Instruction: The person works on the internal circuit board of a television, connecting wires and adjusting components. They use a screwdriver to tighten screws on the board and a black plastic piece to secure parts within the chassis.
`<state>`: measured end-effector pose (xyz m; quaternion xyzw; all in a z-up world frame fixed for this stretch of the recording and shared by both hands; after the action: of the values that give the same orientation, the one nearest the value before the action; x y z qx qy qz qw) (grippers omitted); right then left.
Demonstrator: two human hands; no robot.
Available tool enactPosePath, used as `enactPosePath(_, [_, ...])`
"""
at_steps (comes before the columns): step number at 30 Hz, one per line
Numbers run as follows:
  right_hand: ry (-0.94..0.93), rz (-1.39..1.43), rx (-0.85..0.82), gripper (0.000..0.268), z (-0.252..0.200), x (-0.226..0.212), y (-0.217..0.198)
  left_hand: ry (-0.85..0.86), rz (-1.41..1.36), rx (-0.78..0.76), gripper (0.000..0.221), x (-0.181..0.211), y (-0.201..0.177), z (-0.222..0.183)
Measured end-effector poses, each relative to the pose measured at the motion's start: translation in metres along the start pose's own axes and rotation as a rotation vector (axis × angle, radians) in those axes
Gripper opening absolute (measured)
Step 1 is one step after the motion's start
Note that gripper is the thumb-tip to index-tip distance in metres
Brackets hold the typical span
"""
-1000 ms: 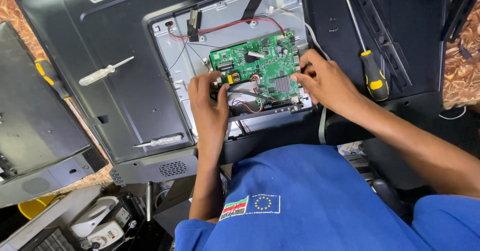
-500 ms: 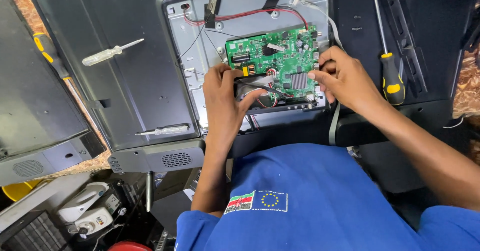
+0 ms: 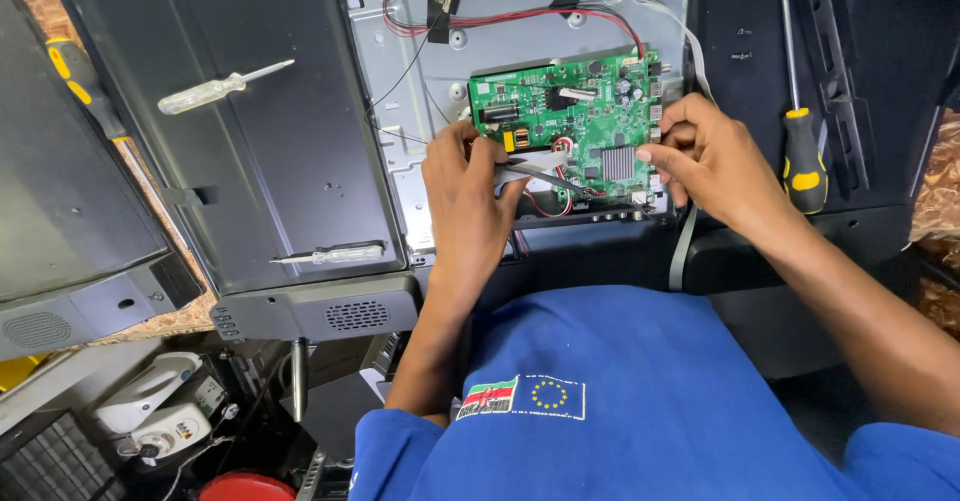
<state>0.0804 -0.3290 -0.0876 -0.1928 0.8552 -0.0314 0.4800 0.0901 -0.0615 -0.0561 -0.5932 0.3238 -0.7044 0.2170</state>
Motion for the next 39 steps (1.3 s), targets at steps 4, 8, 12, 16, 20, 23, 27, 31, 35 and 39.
enactPosePath(4, [-0.013, -0.020, 0.003, 0.022, -0.001, -0.002, 0.001, -0.025, 0.004, -0.001, 0.041, 0.000, 0.001, 0.000])
enactPosePath(8, [-0.016, 0.004, 0.007, 0.020, -0.001, -0.002, 0.002, -0.032, 0.013, -0.007, 0.041, -0.002, 0.003, -0.001])
enactPosePath(12, [-0.026, 0.014, 0.003, 0.021, -0.002, 0.000, 0.001, -0.032, 0.020, -0.012, 0.041, -0.002, 0.003, -0.001])
enactPosePath(16, [-0.030, 0.018, 0.004, 0.021, -0.003, -0.004, 0.002, -0.044, 0.017, -0.015, 0.039, -0.002, 0.003, -0.002])
enactPosePath(20, [-0.032, 0.016, 0.009, 0.021, -0.002, -0.003, 0.002, -0.047, 0.015, -0.007, 0.038, -0.003, 0.004, -0.003])
enactPosePath(23, [-0.039, 0.023, 0.016, 0.021, -0.003, -0.004, 0.002, -0.057, 0.008, -0.003, 0.036, -0.005, 0.006, -0.003])
enactPosePath(27, [-0.040, 0.008, 0.017, 0.021, -0.004, -0.006, 0.002, -0.047, -0.010, 0.016, 0.033, -0.006, 0.006, -0.004])
enactPosePath(31, [-0.053, -0.002, 0.019, 0.022, -0.004, -0.004, 0.001, -0.048, -0.012, 0.022, 0.032, -0.007, 0.005, -0.006])
enactPosePath(35, [-0.069, -0.075, -0.008, 0.021, -0.005, -0.010, 0.002, -0.048, -0.013, 0.039, 0.029, -0.007, 0.001, -0.009])
enactPosePath(39, [-0.061, -0.043, -0.050, 0.021, -0.005, -0.033, 0.006, -0.080, -0.043, 0.086, 0.038, -0.012, -0.006, -0.013])
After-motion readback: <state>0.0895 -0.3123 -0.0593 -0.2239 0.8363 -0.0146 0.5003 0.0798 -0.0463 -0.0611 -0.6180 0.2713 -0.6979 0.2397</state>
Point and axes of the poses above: each hand's wrist, its own z-axis towards the middle knuckle, its own y-axis out of the palm, x = y × z, the point moved 5 cm from there along z, towards the middle knuckle, and after that the axes turned 1 degree about y, right-handed, at the moved point
